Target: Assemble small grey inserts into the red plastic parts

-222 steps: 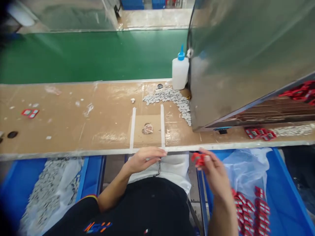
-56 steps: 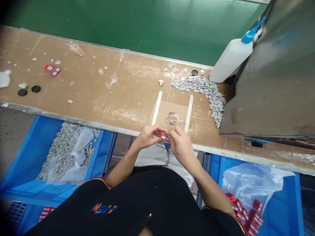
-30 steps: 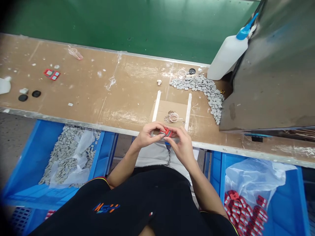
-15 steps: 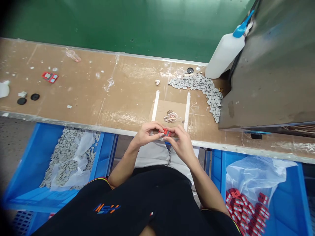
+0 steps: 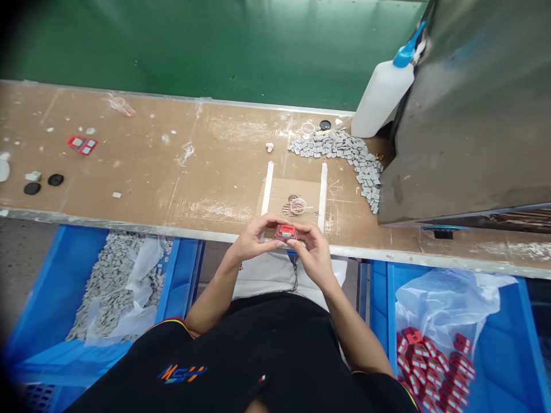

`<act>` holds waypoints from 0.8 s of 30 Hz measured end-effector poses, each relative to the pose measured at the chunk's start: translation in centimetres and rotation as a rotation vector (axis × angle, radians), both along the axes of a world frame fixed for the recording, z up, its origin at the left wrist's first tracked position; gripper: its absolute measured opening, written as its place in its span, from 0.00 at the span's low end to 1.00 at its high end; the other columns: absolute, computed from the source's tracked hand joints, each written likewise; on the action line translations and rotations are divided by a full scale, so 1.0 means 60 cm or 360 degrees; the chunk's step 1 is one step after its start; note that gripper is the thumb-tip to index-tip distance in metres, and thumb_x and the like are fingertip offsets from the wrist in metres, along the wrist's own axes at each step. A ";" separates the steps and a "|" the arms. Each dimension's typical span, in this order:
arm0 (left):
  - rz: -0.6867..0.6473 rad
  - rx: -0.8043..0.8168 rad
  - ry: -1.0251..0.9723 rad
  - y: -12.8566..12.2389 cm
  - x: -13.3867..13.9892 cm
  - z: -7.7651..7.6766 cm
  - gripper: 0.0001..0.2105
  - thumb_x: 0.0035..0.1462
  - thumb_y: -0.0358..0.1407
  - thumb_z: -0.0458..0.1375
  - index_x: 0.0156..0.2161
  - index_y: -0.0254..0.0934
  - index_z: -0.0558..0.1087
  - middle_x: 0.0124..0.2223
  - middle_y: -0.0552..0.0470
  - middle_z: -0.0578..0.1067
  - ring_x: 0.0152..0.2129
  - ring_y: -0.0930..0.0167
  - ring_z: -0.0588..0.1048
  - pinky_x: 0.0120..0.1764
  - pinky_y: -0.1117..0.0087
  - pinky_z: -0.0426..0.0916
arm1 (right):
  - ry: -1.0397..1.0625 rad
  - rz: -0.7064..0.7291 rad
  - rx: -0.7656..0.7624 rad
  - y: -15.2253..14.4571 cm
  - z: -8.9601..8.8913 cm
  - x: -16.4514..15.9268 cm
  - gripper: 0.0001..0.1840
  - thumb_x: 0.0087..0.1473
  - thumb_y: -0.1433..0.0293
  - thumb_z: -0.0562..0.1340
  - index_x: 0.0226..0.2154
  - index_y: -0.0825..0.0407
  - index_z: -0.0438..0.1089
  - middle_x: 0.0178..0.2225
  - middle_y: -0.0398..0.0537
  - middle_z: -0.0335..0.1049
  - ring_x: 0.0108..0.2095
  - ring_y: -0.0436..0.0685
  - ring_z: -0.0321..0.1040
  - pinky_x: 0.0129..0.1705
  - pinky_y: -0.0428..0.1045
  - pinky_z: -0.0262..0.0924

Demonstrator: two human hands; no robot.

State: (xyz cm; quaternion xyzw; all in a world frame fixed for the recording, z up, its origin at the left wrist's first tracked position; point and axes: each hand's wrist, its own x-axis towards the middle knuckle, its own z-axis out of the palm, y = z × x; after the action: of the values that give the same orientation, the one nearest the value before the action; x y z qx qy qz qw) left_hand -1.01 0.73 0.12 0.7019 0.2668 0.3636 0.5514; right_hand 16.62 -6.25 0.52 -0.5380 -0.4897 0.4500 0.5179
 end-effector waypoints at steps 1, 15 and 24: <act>0.0008 -0.0027 0.0025 -0.002 0.000 -0.001 0.17 0.56 0.35 0.66 0.51 0.35 0.74 0.47 0.44 0.79 0.39 0.68 0.79 0.44 0.69 0.75 | 0.0048 -0.0043 -0.0010 -0.003 -0.003 -0.001 0.21 0.57 0.53 0.65 0.47 0.46 0.67 0.40 0.49 0.71 0.41 0.57 0.74 0.45 0.54 0.72; 0.0004 0.0388 0.0208 -0.002 -0.003 -0.004 0.13 0.60 0.36 0.63 0.49 0.35 0.77 0.36 0.49 0.77 0.31 0.70 0.74 0.36 0.70 0.71 | -0.0745 0.0165 0.0244 0.004 0.033 0.013 0.05 0.56 0.72 0.61 0.30 0.48 0.64 0.35 0.48 0.70 0.37 0.57 0.70 0.37 0.52 0.66; -0.0053 0.0375 0.0260 0.000 -0.009 -0.002 0.13 0.61 0.36 0.62 0.50 0.35 0.76 0.37 0.47 0.77 0.34 0.69 0.74 0.39 0.68 0.72 | -0.0699 0.0208 0.0227 0.010 0.023 0.011 0.07 0.59 0.70 0.60 0.28 0.49 0.64 0.31 0.46 0.66 0.34 0.55 0.67 0.36 0.51 0.63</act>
State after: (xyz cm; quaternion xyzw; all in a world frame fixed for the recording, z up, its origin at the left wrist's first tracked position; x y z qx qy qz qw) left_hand -1.56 0.75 0.02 0.7932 0.2545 0.3250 0.4476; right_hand 17.25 -5.64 1.88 -0.5521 -0.6550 0.3190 0.4054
